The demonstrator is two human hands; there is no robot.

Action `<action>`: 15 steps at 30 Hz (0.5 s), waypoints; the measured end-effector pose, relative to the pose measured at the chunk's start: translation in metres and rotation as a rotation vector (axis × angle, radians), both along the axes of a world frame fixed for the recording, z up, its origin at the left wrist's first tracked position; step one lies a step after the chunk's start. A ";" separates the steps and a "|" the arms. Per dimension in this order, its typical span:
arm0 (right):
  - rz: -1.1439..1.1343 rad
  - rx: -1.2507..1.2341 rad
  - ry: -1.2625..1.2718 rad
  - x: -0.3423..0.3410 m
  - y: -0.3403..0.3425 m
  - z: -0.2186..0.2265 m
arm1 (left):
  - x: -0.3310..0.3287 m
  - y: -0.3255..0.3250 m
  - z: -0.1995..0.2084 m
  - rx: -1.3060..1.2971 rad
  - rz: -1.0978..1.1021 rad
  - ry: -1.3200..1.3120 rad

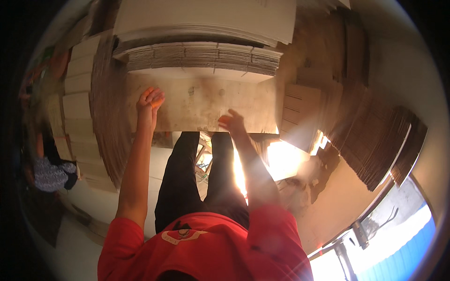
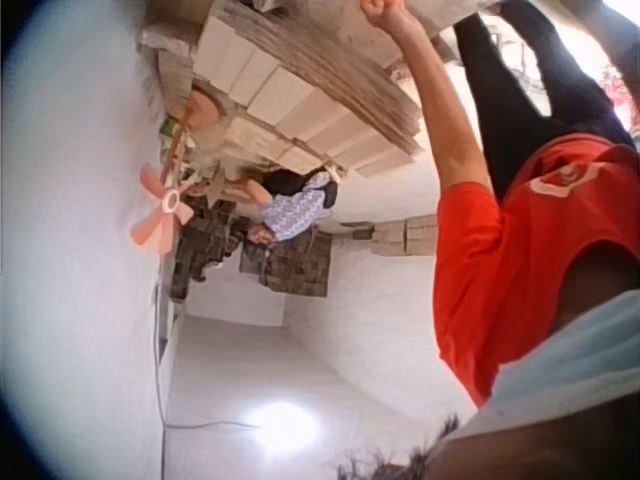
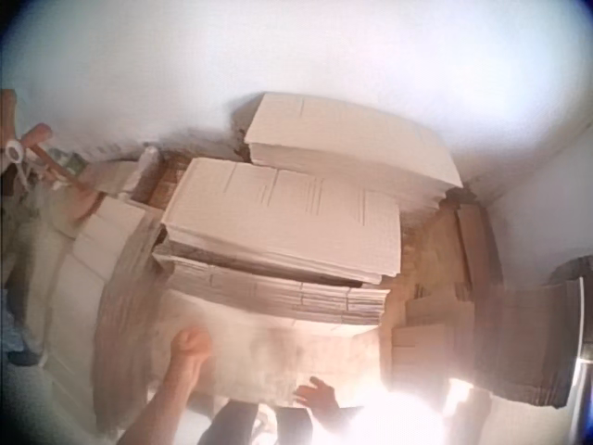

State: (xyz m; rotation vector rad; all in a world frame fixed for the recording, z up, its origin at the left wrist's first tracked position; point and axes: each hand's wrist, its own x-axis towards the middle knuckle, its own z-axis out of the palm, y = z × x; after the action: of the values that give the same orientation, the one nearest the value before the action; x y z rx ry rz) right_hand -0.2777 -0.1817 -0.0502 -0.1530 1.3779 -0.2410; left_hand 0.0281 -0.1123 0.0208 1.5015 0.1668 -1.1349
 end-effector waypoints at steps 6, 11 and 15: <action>0.430 0.102 -0.059 0.028 0.057 0.021 | -0.006 0.116 0.113 -0.039 -0.326 -0.616; 0.493 0.051 -0.114 0.087 0.051 0.052 | 0.052 0.203 0.183 0.398 -0.020 -1.243; 0.554 -0.027 -0.228 0.151 0.044 0.069 | 0.116 0.281 0.166 0.655 0.247 -1.253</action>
State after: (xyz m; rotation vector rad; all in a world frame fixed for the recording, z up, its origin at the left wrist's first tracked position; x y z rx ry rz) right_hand -0.1263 -0.1378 0.0190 -0.5052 1.0587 0.1824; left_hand 0.1441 0.1685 0.1873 2.4212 -0.1650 0.2364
